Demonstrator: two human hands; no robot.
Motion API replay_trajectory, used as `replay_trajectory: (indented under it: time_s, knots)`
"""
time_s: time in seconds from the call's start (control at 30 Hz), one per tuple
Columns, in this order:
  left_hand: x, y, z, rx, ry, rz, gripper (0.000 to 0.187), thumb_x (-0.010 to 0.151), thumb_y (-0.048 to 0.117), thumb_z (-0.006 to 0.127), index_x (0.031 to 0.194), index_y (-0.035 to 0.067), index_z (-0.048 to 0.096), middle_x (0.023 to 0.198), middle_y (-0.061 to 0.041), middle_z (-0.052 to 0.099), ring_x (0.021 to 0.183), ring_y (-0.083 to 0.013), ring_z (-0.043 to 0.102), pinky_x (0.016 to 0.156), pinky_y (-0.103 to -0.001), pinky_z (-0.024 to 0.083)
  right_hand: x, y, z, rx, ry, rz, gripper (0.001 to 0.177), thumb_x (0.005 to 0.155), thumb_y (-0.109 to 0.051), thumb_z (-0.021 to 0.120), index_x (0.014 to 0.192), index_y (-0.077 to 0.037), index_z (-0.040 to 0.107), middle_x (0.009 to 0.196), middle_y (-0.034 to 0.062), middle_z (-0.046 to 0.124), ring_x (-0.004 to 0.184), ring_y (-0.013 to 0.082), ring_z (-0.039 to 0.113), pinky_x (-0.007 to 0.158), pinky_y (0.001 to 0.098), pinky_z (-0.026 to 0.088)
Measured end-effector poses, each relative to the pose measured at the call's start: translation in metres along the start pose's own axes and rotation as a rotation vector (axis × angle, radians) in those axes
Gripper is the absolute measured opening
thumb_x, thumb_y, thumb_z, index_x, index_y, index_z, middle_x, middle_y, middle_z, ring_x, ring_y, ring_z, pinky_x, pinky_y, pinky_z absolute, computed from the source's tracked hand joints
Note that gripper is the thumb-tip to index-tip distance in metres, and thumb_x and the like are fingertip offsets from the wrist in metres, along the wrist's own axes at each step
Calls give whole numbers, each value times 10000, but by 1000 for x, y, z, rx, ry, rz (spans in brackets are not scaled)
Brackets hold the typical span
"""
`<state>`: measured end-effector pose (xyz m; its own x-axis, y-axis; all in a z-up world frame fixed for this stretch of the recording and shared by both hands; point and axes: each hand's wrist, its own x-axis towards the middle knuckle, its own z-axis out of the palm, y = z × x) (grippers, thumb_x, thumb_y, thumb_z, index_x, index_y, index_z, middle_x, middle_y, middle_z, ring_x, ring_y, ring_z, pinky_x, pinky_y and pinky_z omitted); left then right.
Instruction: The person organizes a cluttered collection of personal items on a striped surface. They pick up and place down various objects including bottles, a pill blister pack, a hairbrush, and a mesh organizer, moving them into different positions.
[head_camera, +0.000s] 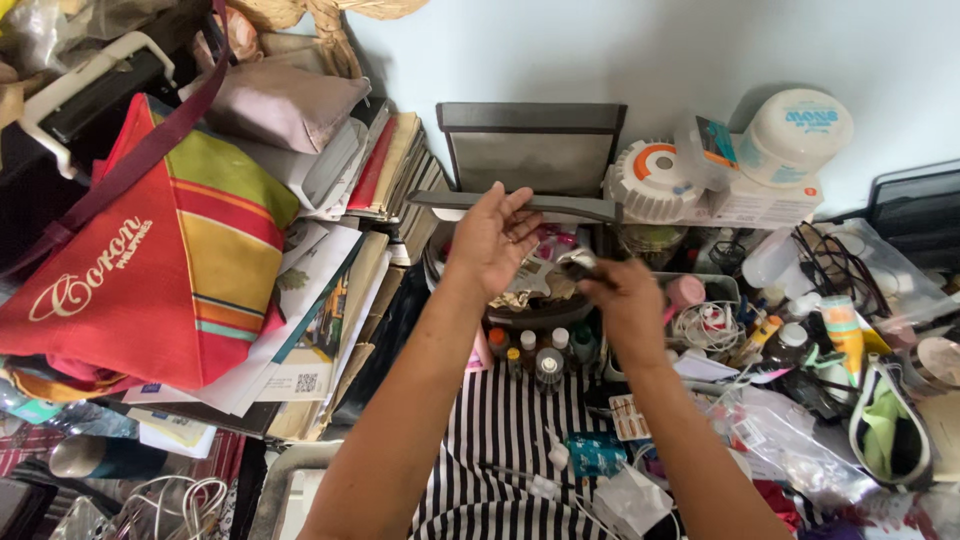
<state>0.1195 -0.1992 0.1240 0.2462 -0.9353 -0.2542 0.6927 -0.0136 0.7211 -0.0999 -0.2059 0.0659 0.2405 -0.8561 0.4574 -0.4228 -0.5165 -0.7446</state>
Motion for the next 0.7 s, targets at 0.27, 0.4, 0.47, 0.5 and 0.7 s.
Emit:
replay_trajectory:
  time_s: [0.27,0.4,0.47,0.5,0.7]
  knots:
    - [-23,22,6,352,50,19,662,1000,572,431,1322,51,682,1115,-53,679,1029,-169,602,894,-313,480,47,-27,122,4,-323,125,348,777,-235,775,1069,-48,745,1030,171,744,938,367,697,818,461,532]
    - [-39,19,18,378,116,34,650,1002,568,469,1326,52,694,1105,-46,672,1012,-154,594,887,-300,477,57,-77,150,-34,-527,256,317,813,-237,736,1070,-53,740,1054,163,746,964,353,701,838,446,533]
    - [-44,14,19,343,105,39,646,998,560,497,1345,47,684,1115,-32,656,1026,-143,588,898,-297,477,54,-95,150,-65,-617,265,303,831,-239,717,1071,-55,738,1065,159,747,977,347,702,848,438,533]
    - [-48,11,19,352,97,38,650,998,561,498,1357,49,677,1118,-39,655,1029,-144,584,898,-297,475,53,-101,147,-82,-654,270,297,840,-239,707,1071,-56,737,1071,157,748,984,343,703,853,434,533]
    - [-66,8,17,380,116,14,670,966,559,510,1354,34,661,1190,-43,689,1081,-143,603,906,-288,482,53,-128,129,-144,-780,298,267,894,-243,648,1073,-63,730,1106,145,750,1022,323,708,884,411,534]
